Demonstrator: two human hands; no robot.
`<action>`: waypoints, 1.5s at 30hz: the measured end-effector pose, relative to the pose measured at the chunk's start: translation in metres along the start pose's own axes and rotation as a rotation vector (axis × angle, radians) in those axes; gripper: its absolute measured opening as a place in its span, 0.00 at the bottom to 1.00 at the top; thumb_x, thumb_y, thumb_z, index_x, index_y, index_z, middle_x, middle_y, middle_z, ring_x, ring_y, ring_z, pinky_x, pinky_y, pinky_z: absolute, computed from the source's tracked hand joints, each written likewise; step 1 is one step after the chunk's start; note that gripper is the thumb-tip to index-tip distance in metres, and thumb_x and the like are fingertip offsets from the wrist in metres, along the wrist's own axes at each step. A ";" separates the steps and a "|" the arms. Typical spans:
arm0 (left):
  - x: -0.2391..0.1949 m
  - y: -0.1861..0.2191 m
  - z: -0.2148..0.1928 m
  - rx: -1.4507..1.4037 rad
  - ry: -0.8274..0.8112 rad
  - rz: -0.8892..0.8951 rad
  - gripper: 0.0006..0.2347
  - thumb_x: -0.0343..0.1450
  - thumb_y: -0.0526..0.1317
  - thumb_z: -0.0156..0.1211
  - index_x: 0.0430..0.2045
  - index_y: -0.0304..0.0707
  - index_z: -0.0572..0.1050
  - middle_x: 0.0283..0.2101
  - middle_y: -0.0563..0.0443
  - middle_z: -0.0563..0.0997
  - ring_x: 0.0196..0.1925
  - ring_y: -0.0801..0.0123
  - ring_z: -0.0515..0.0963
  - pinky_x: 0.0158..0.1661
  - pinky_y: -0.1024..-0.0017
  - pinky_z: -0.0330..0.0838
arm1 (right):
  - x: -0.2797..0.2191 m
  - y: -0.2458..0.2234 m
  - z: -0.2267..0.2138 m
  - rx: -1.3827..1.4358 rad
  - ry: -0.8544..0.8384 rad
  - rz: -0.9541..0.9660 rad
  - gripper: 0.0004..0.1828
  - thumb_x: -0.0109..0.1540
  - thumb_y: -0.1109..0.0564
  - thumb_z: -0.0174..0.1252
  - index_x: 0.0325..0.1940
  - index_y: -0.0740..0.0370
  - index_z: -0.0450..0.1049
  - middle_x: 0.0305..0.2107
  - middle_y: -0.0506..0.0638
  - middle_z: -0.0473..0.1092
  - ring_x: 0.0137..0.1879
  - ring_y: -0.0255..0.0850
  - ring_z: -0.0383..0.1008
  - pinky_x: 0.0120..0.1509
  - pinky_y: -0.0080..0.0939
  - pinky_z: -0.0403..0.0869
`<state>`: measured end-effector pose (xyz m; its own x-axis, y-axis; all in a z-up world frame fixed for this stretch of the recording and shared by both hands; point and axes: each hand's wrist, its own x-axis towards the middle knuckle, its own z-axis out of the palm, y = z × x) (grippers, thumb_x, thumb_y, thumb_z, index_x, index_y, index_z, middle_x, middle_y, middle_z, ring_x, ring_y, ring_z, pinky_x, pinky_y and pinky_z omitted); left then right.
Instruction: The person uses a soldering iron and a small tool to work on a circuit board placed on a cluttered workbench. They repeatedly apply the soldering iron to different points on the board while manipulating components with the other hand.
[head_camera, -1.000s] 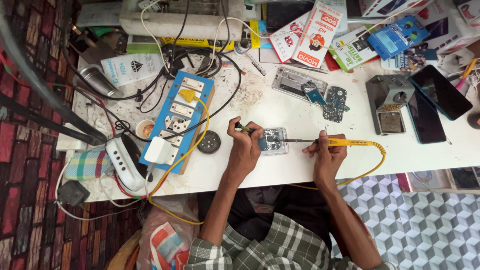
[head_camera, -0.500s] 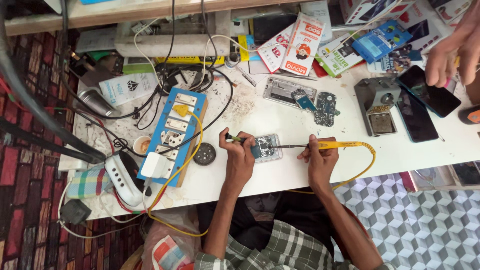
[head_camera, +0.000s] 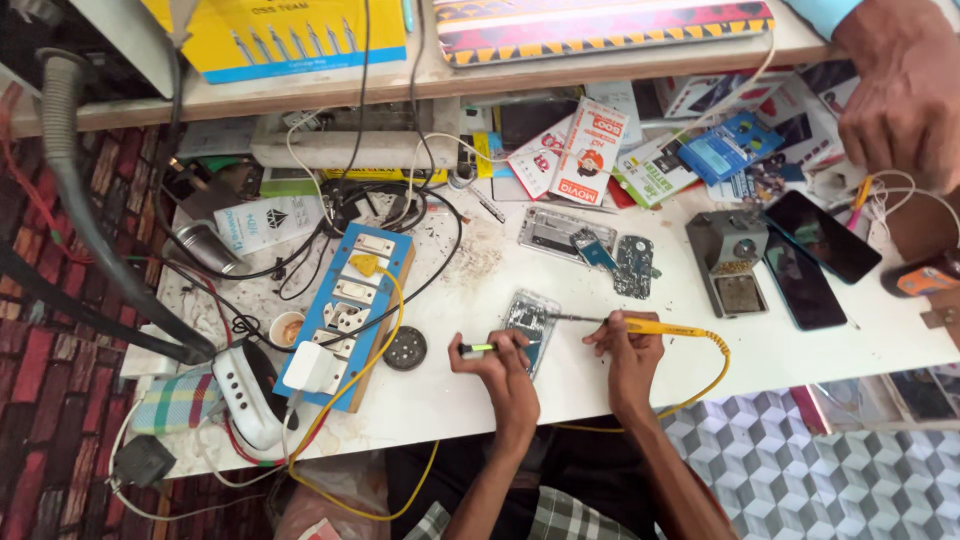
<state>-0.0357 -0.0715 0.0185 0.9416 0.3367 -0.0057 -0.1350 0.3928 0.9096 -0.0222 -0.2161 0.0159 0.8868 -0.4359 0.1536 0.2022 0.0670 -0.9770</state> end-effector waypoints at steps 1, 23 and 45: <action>0.004 -0.001 -0.001 -0.012 -0.038 0.014 0.18 0.80 0.37 0.40 0.59 0.42 0.40 0.34 0.46 0.75 0.28 0.72 0.66 0.37 0.74 0.65 | 0.001 0.002 -0.002 0.045 0.062 0.033 0.12 0.70 0.52 0.54 0.43 0.64 0.63 0.23 0.51 0.70 0.27 0.36 0.74 0.29 0.33 0.69; 0.115 -0.021 -0.018 0.700 -0.439 0.566 0.18 0.74 0.23 0.34 0.57 0.28 0.43 0.38 0.44 0.73 0.44 0.61 0.75 0.60 0.61 0.63 | 0.003 0.015 -0.010 0.073 0.343 -0.015 0.15 0.72 0.50 0.53 0.42 0.63 0.61 0.20 0.48 0.63 0.21 0.35 0.64 0.25 0.33 0.65; 0.035 -0.009 -0.014 -0.062 0.070 0.167 0.19 0.82 0.40 0.41 0.61 0.44 0.39 0.36 0.44 0.74 0.28 0.73 0.65 0.34 0.78 0.65 | -0.003 0.011 -0.009 0.031 -0.040 0.019 0.12 0.71 0.53 0.54 0.44 0.65 0.63 0.25 0.56 0.73 0.24 0.39 0.74 0.28 0.34 0.69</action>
<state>-0.0058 -0.0516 0.0042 0.8809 0.4598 0.1123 -0.3083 0.3774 0.8733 -0.0263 -0.2220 0.0031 0.9065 -0.3979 0.1411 0.1971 0.1032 -0.9749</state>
